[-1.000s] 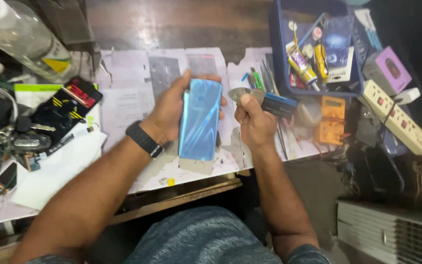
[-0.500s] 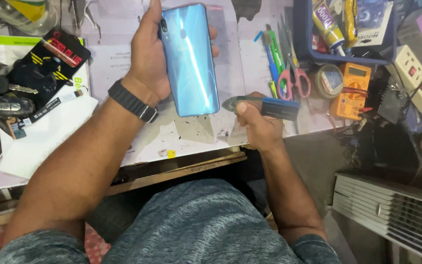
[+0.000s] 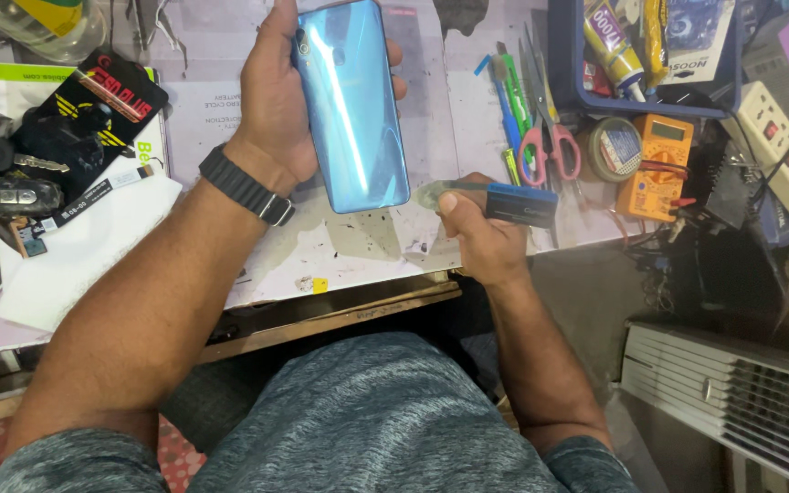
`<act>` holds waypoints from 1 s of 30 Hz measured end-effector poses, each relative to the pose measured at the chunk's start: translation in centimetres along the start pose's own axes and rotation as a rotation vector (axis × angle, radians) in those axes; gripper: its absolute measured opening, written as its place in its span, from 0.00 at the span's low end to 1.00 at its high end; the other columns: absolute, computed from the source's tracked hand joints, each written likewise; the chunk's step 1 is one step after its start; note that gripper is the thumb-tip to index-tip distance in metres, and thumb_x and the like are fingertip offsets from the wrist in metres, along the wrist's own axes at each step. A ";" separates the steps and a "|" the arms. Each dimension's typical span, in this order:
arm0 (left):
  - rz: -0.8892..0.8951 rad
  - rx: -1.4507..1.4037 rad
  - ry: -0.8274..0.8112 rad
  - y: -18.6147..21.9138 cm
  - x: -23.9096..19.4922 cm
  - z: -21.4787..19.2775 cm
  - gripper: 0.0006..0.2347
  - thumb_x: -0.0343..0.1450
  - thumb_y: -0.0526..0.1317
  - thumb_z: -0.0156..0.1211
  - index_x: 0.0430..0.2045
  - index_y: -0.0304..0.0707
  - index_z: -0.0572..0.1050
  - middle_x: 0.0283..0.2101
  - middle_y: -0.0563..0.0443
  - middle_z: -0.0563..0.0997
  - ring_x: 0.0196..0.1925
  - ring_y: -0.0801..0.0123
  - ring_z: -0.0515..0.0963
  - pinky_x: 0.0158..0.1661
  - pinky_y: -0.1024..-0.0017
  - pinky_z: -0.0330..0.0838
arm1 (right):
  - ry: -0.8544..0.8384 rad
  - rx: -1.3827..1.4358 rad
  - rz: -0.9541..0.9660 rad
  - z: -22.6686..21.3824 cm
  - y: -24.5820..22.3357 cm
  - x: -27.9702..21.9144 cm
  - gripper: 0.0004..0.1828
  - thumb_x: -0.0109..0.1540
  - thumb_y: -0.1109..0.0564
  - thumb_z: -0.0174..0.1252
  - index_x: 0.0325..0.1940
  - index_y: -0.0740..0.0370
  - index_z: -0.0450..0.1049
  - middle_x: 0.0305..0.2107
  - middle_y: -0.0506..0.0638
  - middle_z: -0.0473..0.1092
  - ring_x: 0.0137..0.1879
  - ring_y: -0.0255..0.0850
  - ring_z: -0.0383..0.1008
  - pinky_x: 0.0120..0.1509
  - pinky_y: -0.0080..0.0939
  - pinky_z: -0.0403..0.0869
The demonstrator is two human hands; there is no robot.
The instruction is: The person uses a prying tool to separate the back cover of a blue smartphone, then removes the cover to expose the internal components. The person reassembles the phone and powers it on to verify functionality.
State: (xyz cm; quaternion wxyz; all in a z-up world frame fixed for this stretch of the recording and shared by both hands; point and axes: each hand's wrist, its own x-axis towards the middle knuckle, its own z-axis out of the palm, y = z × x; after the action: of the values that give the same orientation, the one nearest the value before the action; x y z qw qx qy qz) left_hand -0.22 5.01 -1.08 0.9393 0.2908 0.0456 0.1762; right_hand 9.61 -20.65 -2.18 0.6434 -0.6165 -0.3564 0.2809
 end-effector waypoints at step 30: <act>-0.314 -0.003 -0.100 -0.1 -0.5 2.0 0.31 0.78 0.61 0.33 0.54 0.29 0.73 0.44 0.36 0.82 0.43 0.45 0.85 0.42 0.55 0.82 | -0.056 0.154 -0.015 0.9 -1.3 7.7 0.17 0.69 0.56 0.57 0.26 0.58 0.66 0.20 0.40 0.58 0.26 0.30 0.52 0.30 0.34 0.52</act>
State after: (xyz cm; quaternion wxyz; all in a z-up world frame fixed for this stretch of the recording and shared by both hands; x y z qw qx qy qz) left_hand -0.28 3.72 0.48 0.9569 0.2870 0.0435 0.0128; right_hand 13.34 -14.05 -0.03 0.6808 -0.5545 -0.3561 0.3199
